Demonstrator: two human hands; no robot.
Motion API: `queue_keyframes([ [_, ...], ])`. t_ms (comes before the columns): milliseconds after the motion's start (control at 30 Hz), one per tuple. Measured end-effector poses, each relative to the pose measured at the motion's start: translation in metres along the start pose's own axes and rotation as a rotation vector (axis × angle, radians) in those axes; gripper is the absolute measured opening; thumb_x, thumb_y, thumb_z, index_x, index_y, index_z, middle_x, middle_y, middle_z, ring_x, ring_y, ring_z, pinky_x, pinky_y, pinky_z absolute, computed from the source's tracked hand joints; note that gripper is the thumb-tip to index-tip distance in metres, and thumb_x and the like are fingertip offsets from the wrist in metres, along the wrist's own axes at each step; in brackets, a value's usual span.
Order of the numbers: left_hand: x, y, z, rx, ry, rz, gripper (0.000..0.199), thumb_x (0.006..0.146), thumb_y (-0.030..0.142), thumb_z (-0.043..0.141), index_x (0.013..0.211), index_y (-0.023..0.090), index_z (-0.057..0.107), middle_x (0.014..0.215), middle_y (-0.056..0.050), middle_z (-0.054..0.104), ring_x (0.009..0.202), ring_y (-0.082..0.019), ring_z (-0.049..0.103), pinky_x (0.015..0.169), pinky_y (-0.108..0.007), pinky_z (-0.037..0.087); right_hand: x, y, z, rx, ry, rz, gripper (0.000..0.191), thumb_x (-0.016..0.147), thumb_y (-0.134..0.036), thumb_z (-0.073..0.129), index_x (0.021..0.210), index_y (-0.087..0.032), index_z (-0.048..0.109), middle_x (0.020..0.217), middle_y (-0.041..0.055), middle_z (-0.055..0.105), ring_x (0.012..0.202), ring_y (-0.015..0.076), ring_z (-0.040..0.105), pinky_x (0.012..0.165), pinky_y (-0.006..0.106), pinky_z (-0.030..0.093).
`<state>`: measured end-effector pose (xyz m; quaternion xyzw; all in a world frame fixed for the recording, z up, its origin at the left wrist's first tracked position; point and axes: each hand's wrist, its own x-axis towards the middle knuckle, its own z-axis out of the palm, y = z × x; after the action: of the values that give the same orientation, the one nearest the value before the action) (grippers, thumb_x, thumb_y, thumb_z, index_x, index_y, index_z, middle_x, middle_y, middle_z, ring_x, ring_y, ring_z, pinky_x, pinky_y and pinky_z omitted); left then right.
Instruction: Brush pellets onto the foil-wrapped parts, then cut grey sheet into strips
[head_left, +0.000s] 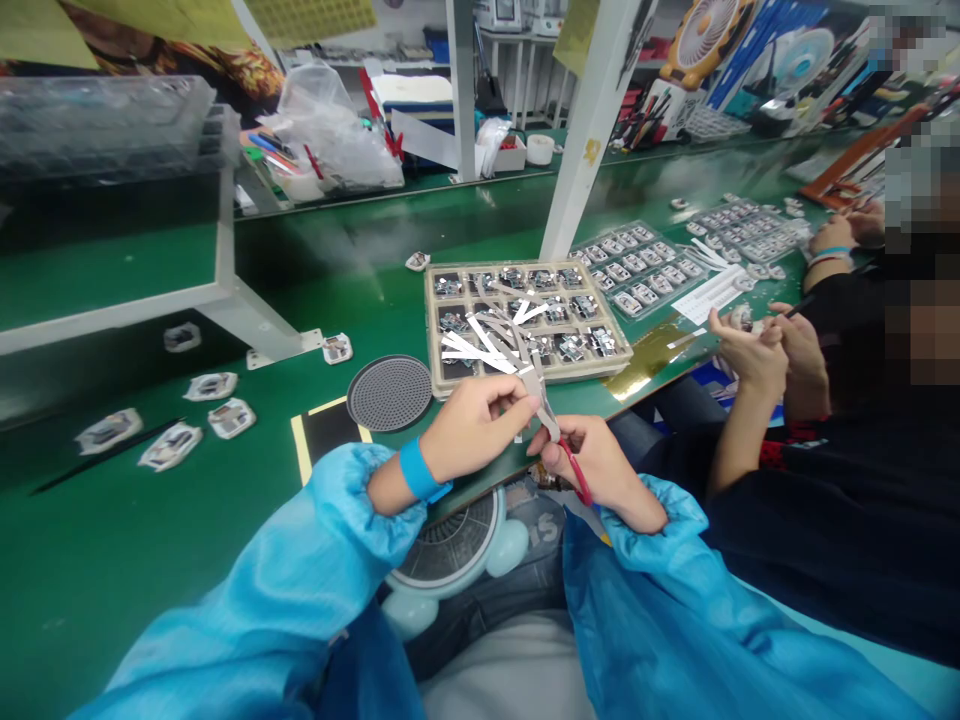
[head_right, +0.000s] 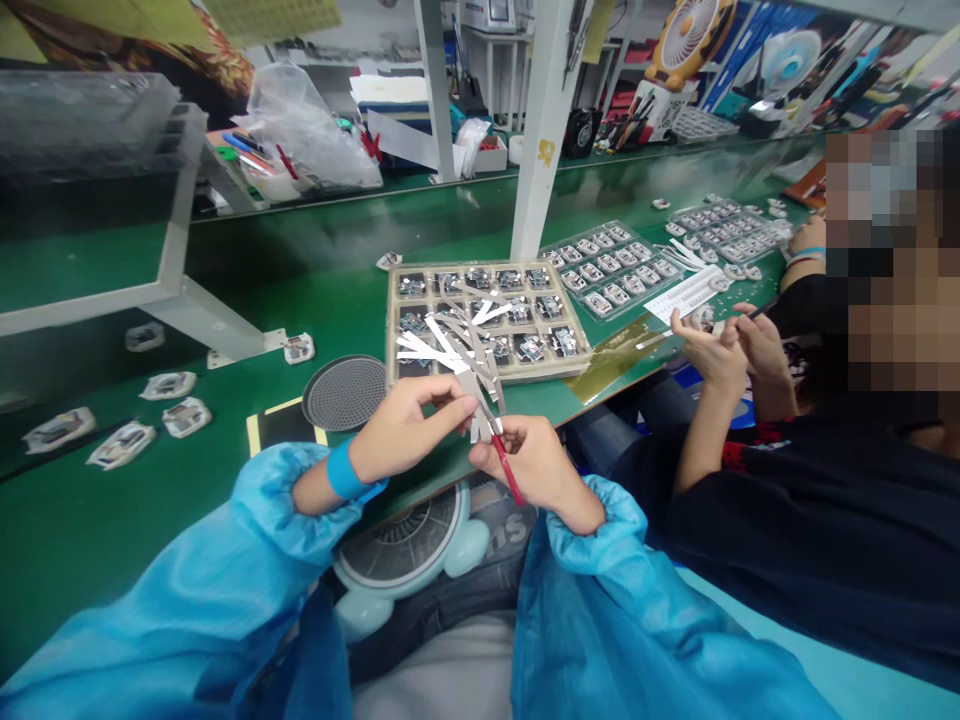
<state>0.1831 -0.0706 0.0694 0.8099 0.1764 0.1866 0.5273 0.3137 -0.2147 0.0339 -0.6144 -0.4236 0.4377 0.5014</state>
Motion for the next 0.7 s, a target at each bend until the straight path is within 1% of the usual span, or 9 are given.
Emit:
queue_keyframes([
  [67, 0.0, 0.0, -0.002, 0.016, -0.035, 0.007, 0.033, 0.093, 0.036, 0.058, 0.068, 0.016, 0.063, 0.064, -0.003, 0.065, 0.065, -0.015, 0.059, 0.065, -0.027, 0.046, 0.0, -0.001, -0.001, 0.001, -0.006, -0.032, 0.063, 0.07, -0.074, 0.075, 0.077, -0.012, 0.068, 0.061, -0.0009, 0.052, 0.054, 0.0093, 0.041, 0.05, 0.023, 0.031],
  [100, 0.001, 0.001, -0.003, 0.014, -0.05, 0.008, 0.033, 0.093, 0.036, 0.058, 0.068, 0.016, 0.063, 0.065, -0.003, 0.065, 0.065, -0.015, 0.059, 0.064, -0.027, 0.046, 0.0, -0.001, -0.001, 0.014, -0.012, -0.026, 0.061, 0.07, -0.072, 0.076, 0.076, -0.012, 0.068, 0.06, -0.0013, 0.052, 0.053, 0.0091, 0.041, 0.049, 0.023, 0.03],
  [200, 0.001, 0.001, -0.008, -0.018, -0.087, 0.006, 0.031, 0.093, 0.035, 0.058, 0.07, 0.016, 0.063, 0.066, -0.003, 0.067, 0.065, -0.015, 0.06, 0.062, -0.025, 0.046, -0.001, -0.003, -0.001, 0.043, -0.014, 0.059, 0.059, 0.065, -0.07, 0.081, 0.065, -0.014, 0.062, 0.051, -0.0037, 0.046, 0.046, 0.0076, 0.036, 0.044, 0.022, 0.025],
  [267, 0.002, 0.001, -0.01, -0.049, -0.105, -0.001, 0.029, 0.093, 0.034, 0.06, 0.071, 0.015, 0.064, 0.067, -0.003, 0.067, 0.065, -0.014, 0.06, 0.062, -0.024, 0.046, -0.001, -0.003, -0.001, 0.04, -0.002, 0.081, 0.06, 0.063, -0.07, 0.082, 0.064, -0.014, 0.061, 0.05, -0.0038, 0.046, 0.045, 0.0074, 0.036, 0.043, 0.022, 0.024],
  [367, 0.001, -0.001, -0.009, -0.067, -0.129, 0.001, 0.03, 0.092, 0.034, 0.061, 0.07, 0.015, 0.065, 0.066, -0.003, 0.067, 0.065, -0.014, 0.06, 0.06, -0.024, 0.046, 0.0, -0.003, -0.001, 0.025, 0.01, 0.018, 0.06, 0.064, -0.071, 0.081, 0.069, -0.012, 0.067, 0.057, -0.0013, 0.053, 0.051, 0.0083, 0.04, 0.047, 0.022, 0.029],
  [433, 0.001, -0.002, -0.008, -0.07, -0.143, 0.004, 0.029, 0.092, 0.033, 0.061, 0.07, 0.015, 0.066, 0.067, -0.004, 0.068, 0.064, -0.014, 0.061, 0.06, -0.023, 0.046, 0.0, -0.003, -0.001, 0.02, 0.008, 0.017, 0.059, 0.065, -0.069, 0.082, 0.07, -0.012, 0.068, 0.057, -0.0017, 0.052, 0.051, 0.0083, 0.04, 0.047, 0.022, 0.028],
  [533, 0.001, -0.001, -0.007, -0.072, -0.156, 0.003, 0.029, 0.093, 0.033, 0.06, 0.072, 0.015, 0.068, 0.068, -0.004, 0.069, 0.065, -0.014, 0.062, 0.06, -0.023, 0.047, -0.001, -0.005, -0.002, 0.037, 0.009, 0.076, 0.055, 0.063, -0.065, 0.085, 0.072, -0.013, 0.07, 0.052, -0.0039, 0.047, 0.047, 0.0076, 0.037, 0.043, 0.022, 0.025],
  [700, 0.003, 0.002, -0.012, 0.008, -0.115, -0.008, 0.03, 0.092, 0.036, 0.061, 0.072, 0.016, 0.068, 0.068, -0.003, 0.069, 0.066, -0.014, 0.061, 0.062, -0.025, 0.046, -0.003, -0.004, -0.004, 0.067, 0.016, 0.088, 0.054, 0.061, -0.062, 0.087, 0.067, -0.013, 0.065, 0.051, -0.0046, 0.046, 0.045, 0.0067, 0.035, 0.042, 0.021, 0.023],
])
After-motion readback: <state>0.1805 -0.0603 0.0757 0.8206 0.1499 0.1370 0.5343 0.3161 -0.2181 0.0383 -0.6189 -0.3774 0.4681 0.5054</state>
